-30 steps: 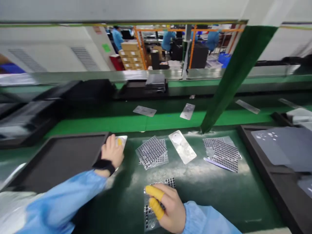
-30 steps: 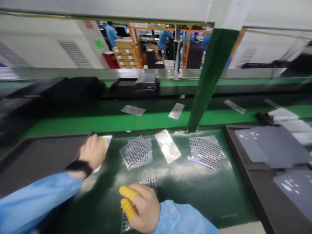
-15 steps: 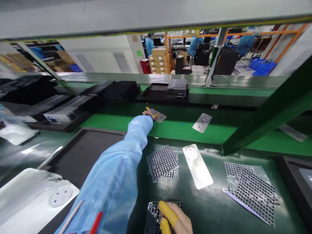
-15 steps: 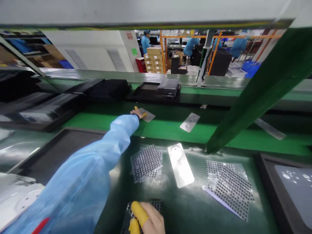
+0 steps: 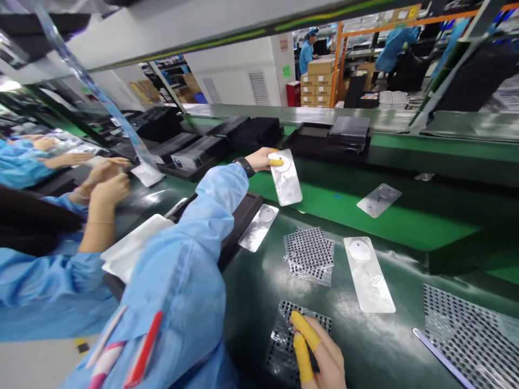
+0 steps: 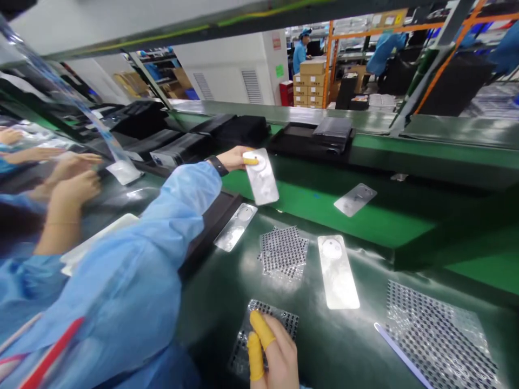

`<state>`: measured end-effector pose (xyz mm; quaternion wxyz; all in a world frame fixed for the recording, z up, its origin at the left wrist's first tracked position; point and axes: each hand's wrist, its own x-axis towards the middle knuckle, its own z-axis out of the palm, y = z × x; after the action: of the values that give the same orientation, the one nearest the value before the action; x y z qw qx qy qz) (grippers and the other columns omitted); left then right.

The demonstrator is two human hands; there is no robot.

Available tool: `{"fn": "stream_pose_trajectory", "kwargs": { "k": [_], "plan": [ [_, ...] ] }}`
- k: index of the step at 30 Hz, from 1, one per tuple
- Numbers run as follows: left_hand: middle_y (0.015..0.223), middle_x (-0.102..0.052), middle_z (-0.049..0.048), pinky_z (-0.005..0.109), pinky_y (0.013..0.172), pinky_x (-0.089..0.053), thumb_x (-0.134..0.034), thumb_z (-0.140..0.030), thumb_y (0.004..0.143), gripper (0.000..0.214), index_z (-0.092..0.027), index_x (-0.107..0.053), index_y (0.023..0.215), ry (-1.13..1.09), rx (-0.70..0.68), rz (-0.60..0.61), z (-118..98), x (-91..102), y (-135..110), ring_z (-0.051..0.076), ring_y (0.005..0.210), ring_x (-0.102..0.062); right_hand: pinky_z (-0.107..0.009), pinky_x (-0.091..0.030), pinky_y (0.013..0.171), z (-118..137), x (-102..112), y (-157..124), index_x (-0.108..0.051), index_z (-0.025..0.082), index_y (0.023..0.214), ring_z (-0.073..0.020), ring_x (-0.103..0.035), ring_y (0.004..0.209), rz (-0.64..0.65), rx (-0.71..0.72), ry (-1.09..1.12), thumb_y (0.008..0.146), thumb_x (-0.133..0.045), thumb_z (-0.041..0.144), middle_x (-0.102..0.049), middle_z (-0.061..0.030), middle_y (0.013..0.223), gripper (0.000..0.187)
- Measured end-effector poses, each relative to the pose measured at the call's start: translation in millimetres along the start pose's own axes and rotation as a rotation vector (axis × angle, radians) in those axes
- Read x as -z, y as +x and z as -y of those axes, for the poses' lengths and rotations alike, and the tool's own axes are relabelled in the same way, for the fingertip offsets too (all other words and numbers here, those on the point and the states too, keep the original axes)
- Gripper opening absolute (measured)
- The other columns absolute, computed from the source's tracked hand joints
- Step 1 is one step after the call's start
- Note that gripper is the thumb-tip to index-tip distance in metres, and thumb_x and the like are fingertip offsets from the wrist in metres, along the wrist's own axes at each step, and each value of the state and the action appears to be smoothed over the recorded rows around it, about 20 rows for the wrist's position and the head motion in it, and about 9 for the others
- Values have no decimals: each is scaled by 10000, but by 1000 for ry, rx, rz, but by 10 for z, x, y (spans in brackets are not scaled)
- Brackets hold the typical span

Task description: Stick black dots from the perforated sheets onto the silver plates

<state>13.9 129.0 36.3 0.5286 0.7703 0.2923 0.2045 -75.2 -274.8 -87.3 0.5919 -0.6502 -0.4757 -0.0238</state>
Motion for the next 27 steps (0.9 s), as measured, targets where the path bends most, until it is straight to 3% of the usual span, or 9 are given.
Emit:
{"fn": "stream_pose_trajectory", "kwargs": {
  "k": [3,6,9,11,15,18,22,25,27],
  "plan": [
    [724,-703,49,356,728,-541,-842,-273,535,309,-114,-671,739,233,67,230,129,235,-376,228,735,-672,-251,-611,765,-31,0,-37,-635,210,1208,-185,-723,868,19,36,-13,965,-452,244,-737,-82,981,306],
    [674,-696,29,320,728,-539,-862,-282,486,302,-124,-671,658,477,128,374,294,227,-652,214,717,-665,-242,-604,784,-43,36,1,-613,198,1230,-177,-719,898,41,88,-25,971,-434,226,-731,-88,1003,316],
    [880,-724,46,333,876,-510,-854,-274,534,340,-136,-691,798,713,143,380,373,80,-798,232,910,-659,-234,-602,785,3,105,113,-604,191,1239,-176,-720,908,102,131,-67,952,-464,189,-733,-87,1008,320],
    [1111,-674,94,423,1001,-442,-814,-272,643,381,-130,-672,966,836,129,341,350,-71,-824,266,1102,-594,-235,-607,764,65,144,185,-618,191,1217,-174,-726,876,101,130,-95,944,-477,177,-741,-80,971,308],
    [1290,-558,122,550,1035,-385,-639,-299,868,346,-137,-589,1170,926,86,310,120,-606,-649,290,1217,-513,-237,-611,751,181,144,275,-638,189,1170,-169,-728,854,68,78,-144,961,-448,197,-745,-78,948,283],
    [1294,-557,114,521,1005,-426,-566,-347,919,394,-164,-530,1266,857,40,333,-193,-1225,-488,272,1179,-545,-230,-612,738,180,94,287,-629,188,1179,-169,-728,849,75,80,-173,970,-433,214,-745,-78,946,288],
    [1377,-505,149,530,1023,-409,-520,-429,931,555,-170,-397,1406,726,49,323,-538,-1957,-503,293,1232,-516,-251,-620,721,0,37,127,-590,203,1266,-196,-734,852,61,137,-150,961,-430,213,-744,-85,975,344],
    [1460,-410,191,479,1081,-357,-566,-304,913,651,-148,-280,1476,631,80,244,-562,-2230,-502,301,1354,-388,-270,-621,737,-247,33,-77,-592,192,1284,-225,-735,868,22,155,-130,940,-460,188,-740,-100,999,368],
    [1447,-422,172,501,1066,-371,-551,-272,921,595,-163,-316,1457,561,99,190,-505,-2251,-446,303,1331,-410,-251,-618,735,-388,47,-182,-608,196,1271,-232,-734,879,84,116,-119,924,-498,179,-738,-96,1018,364]
  ]
}}
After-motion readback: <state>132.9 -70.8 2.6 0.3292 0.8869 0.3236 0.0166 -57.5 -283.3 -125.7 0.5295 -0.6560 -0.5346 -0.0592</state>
